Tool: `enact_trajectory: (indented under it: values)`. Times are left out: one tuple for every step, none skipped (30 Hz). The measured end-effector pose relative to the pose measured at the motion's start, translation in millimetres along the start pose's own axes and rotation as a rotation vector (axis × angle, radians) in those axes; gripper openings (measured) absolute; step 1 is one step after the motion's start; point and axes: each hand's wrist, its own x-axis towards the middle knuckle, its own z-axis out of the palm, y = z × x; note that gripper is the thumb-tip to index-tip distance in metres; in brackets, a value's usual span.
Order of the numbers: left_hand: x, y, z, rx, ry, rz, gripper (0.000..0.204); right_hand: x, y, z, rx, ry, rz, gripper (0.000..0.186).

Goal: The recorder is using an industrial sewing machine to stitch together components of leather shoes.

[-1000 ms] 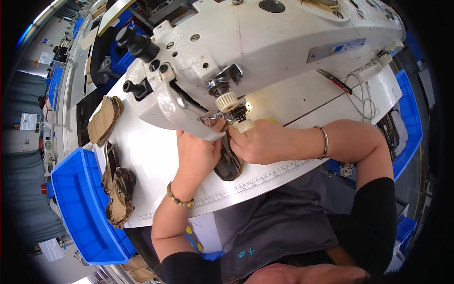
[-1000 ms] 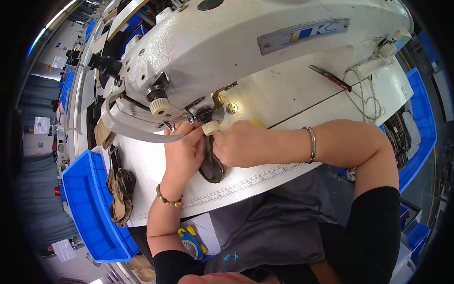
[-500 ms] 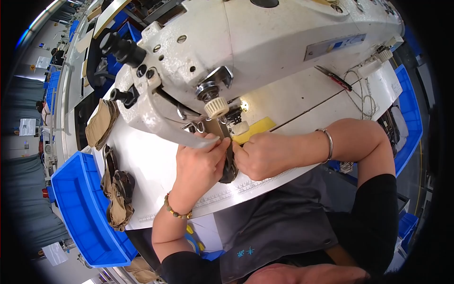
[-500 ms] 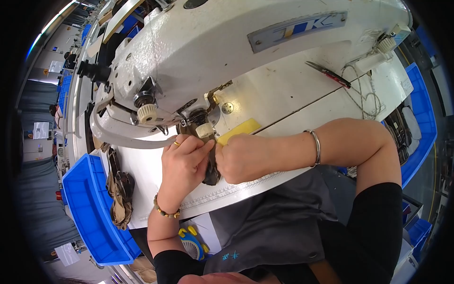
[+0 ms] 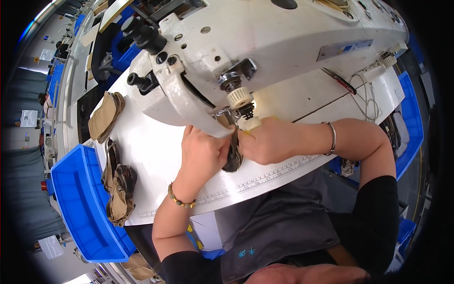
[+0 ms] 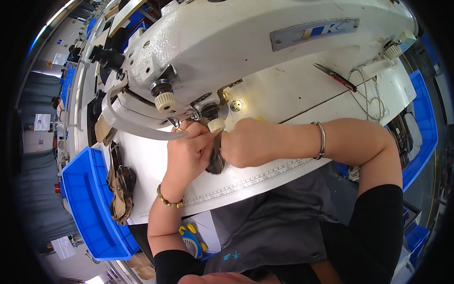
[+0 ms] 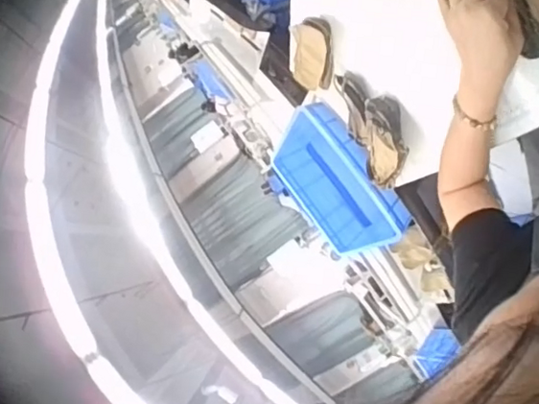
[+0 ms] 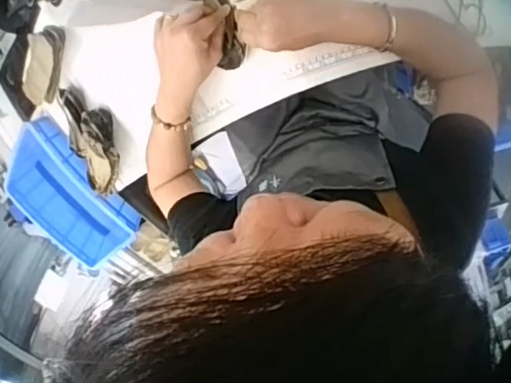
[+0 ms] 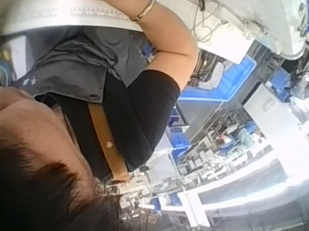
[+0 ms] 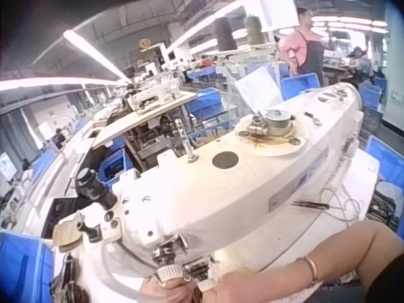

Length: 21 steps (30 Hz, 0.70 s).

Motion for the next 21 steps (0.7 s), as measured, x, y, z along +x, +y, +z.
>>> enact_trajectory:
  values:
    - [3.6, -2.0, -0.7, 0.019, 0.015, 0.018, 0.020, 0.2, 4.1, 1.6, 0.000, 0.000, -0.003, 0.012]
    - [5.1, -5.2, 1.1, 0.020, 0.017, 0.016, 0.020, 0.3, 8.6, 2.8, -0.011, 0.004, 0.005, 0.011]
    - [5.0, -9.1, 4.3, 0.019, 0.020, -0.020, 0.017, 1.7, 12.0, 2.7, -0.021, 0.009, 0.014, 0.011]
    - [4.9, -11.6, 6.0, 0.018, 0.023, -0.056, 0.014, 3.4, 14.3, 1.4, -0.020, 0.010, 0.013, 0.011]
    - [5.2, -12.4, 5.9, 0.019, 0.023, -0.058, 0.014, 5.6, 16.2, -1.3, -0.015, 0.001, 0.043, 0.010]
    - [6.2, -13.0, 6.1, -0.032, -0.004, -0.125, 0.014, 7.2, 17.4, -4.0, -0.012, -0.009, 0.075, 0.009]
    - [6.7, -13.4, 6.1, -0.084, -0.030, -0.192, 0.015, 6.6, 17.9, -5.1, -0.013, -0.009, 0.074, 0.009]
    - [7.3, -13.7, 5.1, -0.083, -0.029, -0.192, 0.015, 5.3, 18.2, -6.3, -0.052, -0.072, 0.052, 0.008]
    - [8.6, -13.8, 3.3, -0.033, -0.002, -0.121, 0.013, 4.0, 18.4, -7.3, -0.092, -0.135, 0.032, 0.015]
    - [9.7, -14.0, 1.1, 0.017, 0.025, -0.051, 0.011, 4.1, 18.3, -7.0, -0.094, -0.135, 0.032, 0.015]
    - [9.6, -13.8, -1.6, 0.017, 0.026, -0.049, 0.011, 4.8, 17.9, -5.7, -0.083, -0.094, 0.048, 0.015]
    - [8.6, -13.0, -4.7, 0.058, 0.028, -0.044, 0.010, 4.7, 17.0, -5.4, -0.074, -0.055, 0.067, 0.016]
    - [7.2, -12.6, -8.2, 0.100, 0.030, -0.038, 0.010, 4.5, 16.2, -6.2, -0.076, -0.056, 0.070, 0.016]
    - [5.4, -13.5, -12.6, 0.099, 0.030, -0.035, 0.010, 4.3, 15.2, -7.1, -0.055, -0.049, 0.085, 0.016]
    - [3.0, -15.2, -17.8, 0.102, -0.019, -0.089, 0.019, 4.3, 14.5, -7.5, -0.034, -0.041, 0.099, 0.015]
    - [0.8, -16.2, -23.4, 0.107, -0.069, -0.143, 0.031, 5.2, 13.5, -9.2, -0.035, -0.039, 0.099, 0.015]
    - [-0.2, -15.1, -30.2, 0.103, 0.017, -0.111, 0.021, 6.8, 12.2, -11.8, -0.028, -0.040, 0.091, 0.010]
    - [0.0, -14.2, -36.7, 0.101, 0.015, -0.105, 0.021, 7.2, 10.5, -13.3, -0.023, -0.042, 0.088, 0.010]
    - [0.6, -13.1, -42.7, 0.142, 0.074, -0.041, 0.018, 6.6, 9.0, -12.4, -0.026, -0.041, 0.095, 0.010]
    - [0.0, -11.7, -45.3, 0.181, 0.132, 0.024, 0.018, 5.3, 7.5, -9.9, -0.019, -0.033, 0.055, 0.011]
    - [-3.9, -8.7, -46.4, 0.197, 0.043, 0.018, 0.022, 4.9, 5.4, -7.7, -0.009, -0.023, 0.008, 0.012]
